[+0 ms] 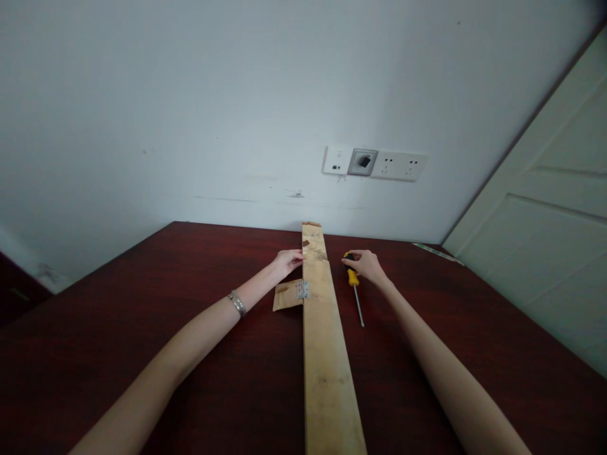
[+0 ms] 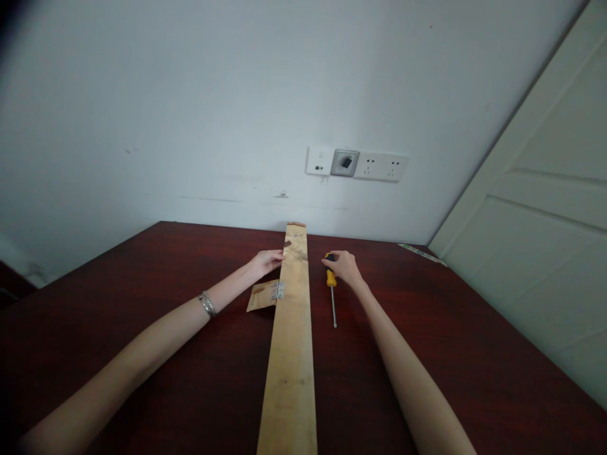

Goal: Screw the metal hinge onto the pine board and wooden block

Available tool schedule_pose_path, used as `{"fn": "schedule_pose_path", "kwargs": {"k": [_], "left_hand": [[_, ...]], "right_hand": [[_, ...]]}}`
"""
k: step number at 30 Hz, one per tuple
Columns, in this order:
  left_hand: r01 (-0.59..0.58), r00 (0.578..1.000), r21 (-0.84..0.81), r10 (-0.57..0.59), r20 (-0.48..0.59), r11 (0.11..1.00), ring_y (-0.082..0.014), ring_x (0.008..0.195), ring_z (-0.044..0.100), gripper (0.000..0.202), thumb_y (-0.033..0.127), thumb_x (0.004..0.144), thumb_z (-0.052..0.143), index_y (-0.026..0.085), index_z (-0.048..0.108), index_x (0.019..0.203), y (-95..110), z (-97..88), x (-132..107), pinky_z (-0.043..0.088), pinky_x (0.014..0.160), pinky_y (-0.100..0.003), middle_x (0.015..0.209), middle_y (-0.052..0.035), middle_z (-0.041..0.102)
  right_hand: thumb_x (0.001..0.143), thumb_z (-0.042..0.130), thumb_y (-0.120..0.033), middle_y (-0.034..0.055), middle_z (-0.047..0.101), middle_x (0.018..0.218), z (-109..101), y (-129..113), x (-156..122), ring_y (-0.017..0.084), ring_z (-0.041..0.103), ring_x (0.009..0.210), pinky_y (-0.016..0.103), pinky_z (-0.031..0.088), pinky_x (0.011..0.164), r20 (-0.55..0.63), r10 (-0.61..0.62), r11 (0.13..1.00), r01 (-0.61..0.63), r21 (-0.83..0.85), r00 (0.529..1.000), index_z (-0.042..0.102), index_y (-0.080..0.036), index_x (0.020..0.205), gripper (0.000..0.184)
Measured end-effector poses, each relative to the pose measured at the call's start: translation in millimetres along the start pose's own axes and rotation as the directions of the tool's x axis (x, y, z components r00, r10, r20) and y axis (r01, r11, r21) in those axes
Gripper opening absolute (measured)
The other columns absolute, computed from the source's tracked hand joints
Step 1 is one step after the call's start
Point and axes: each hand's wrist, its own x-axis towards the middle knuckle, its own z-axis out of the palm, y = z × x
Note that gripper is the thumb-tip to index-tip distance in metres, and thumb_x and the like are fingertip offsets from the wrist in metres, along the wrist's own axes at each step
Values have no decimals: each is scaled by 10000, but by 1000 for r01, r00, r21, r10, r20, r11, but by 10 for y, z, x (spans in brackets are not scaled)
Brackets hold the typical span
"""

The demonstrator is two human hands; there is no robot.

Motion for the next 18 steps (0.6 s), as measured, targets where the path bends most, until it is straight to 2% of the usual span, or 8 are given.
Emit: {"fn": "schedule_pose_path", "kwargs": {"k": [5, 11, 18], "left_hand": [[-5, 1000, 3, 5, 5, 1000, -171, 741, 666, 256, -137, 564, 609, 37, 672, 741, 5, 8, -19, 540, 788, -284, 816, -123, 705], [-4, 1000, 1, 4, 1, 1000, -180, 746, 666, 249, -136, 572, 614, 47, 674, 729, 8, 10, -14, 540, 793, -301, 822, -130, 709], [-12, 1000, -3, 12, -8, 1000, -185, 761, 667, 256, -132, 570, 613, 52, 677, 736, -4, -1, -5, 547, 775, -298, 834, -129, 711]], "right_hand": [[720, 668, -366, 116, 734, 955, 46, 17, -13, 178, 690, 637, 229, 539, 470, 27, 6, 999, -5, -43, 1000, 690, -96, 1091, 460], [710, 659, -387, 127, 723, 1013, 82, 25, -16, 225, 706, 779, 288, 560, 653, 20, -15, 993, 17, -118, 1000, 697, -113, 1076, 459], [723, 645, -370, 132, 720, 1010, 85, 22, -25, 258, 678, 931, 332, 518, 811, 11, -34, 980, 35, -195, 999, 695, -119, 1061, 424]]}}
